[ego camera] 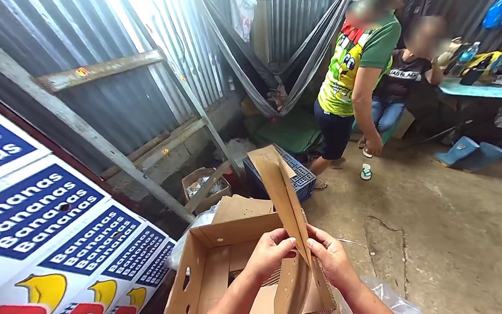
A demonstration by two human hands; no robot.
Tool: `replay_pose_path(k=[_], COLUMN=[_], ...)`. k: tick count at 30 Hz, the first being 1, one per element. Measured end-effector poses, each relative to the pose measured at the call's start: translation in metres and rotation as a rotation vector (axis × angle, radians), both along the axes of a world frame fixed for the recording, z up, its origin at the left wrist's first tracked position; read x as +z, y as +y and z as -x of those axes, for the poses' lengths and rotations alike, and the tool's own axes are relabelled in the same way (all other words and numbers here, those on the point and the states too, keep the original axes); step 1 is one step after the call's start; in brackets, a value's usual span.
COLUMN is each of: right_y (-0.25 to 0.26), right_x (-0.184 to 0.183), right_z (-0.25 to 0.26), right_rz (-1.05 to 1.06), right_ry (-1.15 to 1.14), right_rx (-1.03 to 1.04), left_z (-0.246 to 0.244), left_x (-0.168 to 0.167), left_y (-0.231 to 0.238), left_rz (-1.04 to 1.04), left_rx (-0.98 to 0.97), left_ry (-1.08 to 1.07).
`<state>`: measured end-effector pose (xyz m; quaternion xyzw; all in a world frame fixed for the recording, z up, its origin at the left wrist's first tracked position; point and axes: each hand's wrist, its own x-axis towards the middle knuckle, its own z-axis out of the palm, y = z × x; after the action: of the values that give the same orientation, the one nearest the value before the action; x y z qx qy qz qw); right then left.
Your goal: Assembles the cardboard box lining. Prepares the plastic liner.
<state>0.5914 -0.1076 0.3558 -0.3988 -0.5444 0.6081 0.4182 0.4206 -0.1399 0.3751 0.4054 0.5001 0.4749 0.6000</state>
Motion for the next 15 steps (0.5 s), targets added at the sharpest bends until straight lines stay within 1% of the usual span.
replay_pose_path(k=[2, 4, 6, 8, 9, 10, 11, 13, 15], right_y=[0.001, 0.004, 0.01, 0.017, 0.02, 0.022, 0.022, 0.019, 0.016], right_x=[-0.005, -0.013, -0.018, -0.02, -0.021, -0.022, -0.021, -0.023, -0.031], right_z=[0.003, 0.006, 0.007, 0.008, 0.01, 0.014, 0.02, 0.032, 0.042], right_rz=[-0.024, -0.055, -0.063, -0.064, -0.057, -0.045, -0.032, -0.009, -0.004], right_ry=[-0.049, -0.14, -0.196, -0.208, -0.205, -0.199, -0.195, -0.19, -0.19], right_rx=[-0.064, -0.1, -0.117, -0.143, -0.139, -0.127, -0.114, -0.07, -0.021], left_z=[-0.002, 0.0, 0.01, 0.026, 0.034, 0.041, 0.045, 0.042, 0.031], left_x=[-0.002, -0.002, 0.003, 0.012, 0.014, 0.013, 0.008, -0.013, -0.034], left_y=[0.002, 0.004, 0.01, 0.016, 0.019, 0.022, 0.024, 0.021, 0.01], left_rz=[0.005, 0.021, 0.001, -0.078, -0.1, -0.092, -0.049, 0.08, 0.149], left_rx=[0.046, 0.057, 0.016, 0.003, -0.009, -0.04, -0.088, -0.142, -0.12], left_ry=[0.058, 0.165, 0.337, 0.529, 0.598, 0.622, 0.585, 0.39, 0.195])
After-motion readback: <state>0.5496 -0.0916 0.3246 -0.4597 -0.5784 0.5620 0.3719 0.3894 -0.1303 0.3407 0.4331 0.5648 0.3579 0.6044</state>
